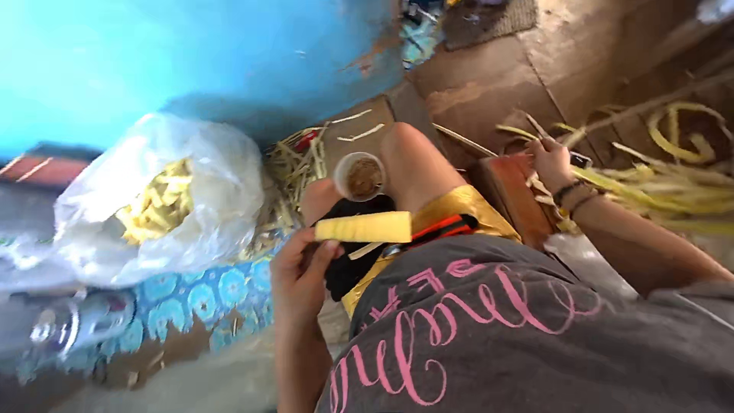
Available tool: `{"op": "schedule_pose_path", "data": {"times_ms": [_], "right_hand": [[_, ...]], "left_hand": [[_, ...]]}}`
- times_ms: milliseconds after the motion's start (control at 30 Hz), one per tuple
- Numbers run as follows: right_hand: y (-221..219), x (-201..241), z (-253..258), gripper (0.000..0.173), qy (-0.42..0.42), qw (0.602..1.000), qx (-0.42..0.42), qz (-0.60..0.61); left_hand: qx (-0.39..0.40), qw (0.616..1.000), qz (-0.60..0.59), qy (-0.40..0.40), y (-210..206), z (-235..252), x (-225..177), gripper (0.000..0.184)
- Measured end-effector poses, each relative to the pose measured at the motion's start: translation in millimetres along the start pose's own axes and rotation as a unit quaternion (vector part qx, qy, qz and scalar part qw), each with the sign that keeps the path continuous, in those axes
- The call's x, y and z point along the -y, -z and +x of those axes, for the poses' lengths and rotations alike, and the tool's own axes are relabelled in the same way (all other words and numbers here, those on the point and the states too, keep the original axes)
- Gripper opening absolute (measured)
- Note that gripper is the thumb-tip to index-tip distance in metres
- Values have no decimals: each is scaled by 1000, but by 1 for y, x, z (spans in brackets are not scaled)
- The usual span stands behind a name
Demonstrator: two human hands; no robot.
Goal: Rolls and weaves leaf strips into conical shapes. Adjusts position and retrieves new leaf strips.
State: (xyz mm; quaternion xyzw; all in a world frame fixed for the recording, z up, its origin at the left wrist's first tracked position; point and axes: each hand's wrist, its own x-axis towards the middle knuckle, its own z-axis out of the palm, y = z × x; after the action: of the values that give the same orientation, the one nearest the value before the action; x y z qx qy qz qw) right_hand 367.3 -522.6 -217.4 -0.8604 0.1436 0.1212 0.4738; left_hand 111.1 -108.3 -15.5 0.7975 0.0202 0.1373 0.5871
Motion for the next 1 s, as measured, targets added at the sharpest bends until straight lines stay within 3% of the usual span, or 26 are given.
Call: {"op": "schedule_pose_path", "data": {"times_ms": [100, 200, 333, 467, 567, 733, 900, 1000], "right_hand": [[58, -94, 2, 48, -152, 980, -124, -43], [100, -144, -34, 46, -276, 944, -172, -53], [124, -190, -56, 47, -356, 903, -241, -20], [136, -209, -56, 49, -381, 884, -272, 15], [137, -221, -43, 47, -381, 868, -293, 122], [136, -226, -27, 56, -393, 842, -236, 286], [139, -237, -18, 60, -382, 789, -279, 392], [140, -241, -25, 56, -359, 747, -394, 397]], "left_hand": [[25, 1000, -8, -3, -7, 7, 1, 11], [44, 999, -2, 5, -14, 12, -4, 11], [61, 998, 1, 13, -27, 20, -11, 12], [74, 997, 11, 18, -43, 27, -19, 14], [83, 996, 24, 15, -51, 31, -23, 15], [97, 994, 48, 15, -60, 38, -28, 16], [96, 994, 52, 14, -67, 42, -31, 16], [96, 994, 44, 16, -66, 42, -29, 15]]}}
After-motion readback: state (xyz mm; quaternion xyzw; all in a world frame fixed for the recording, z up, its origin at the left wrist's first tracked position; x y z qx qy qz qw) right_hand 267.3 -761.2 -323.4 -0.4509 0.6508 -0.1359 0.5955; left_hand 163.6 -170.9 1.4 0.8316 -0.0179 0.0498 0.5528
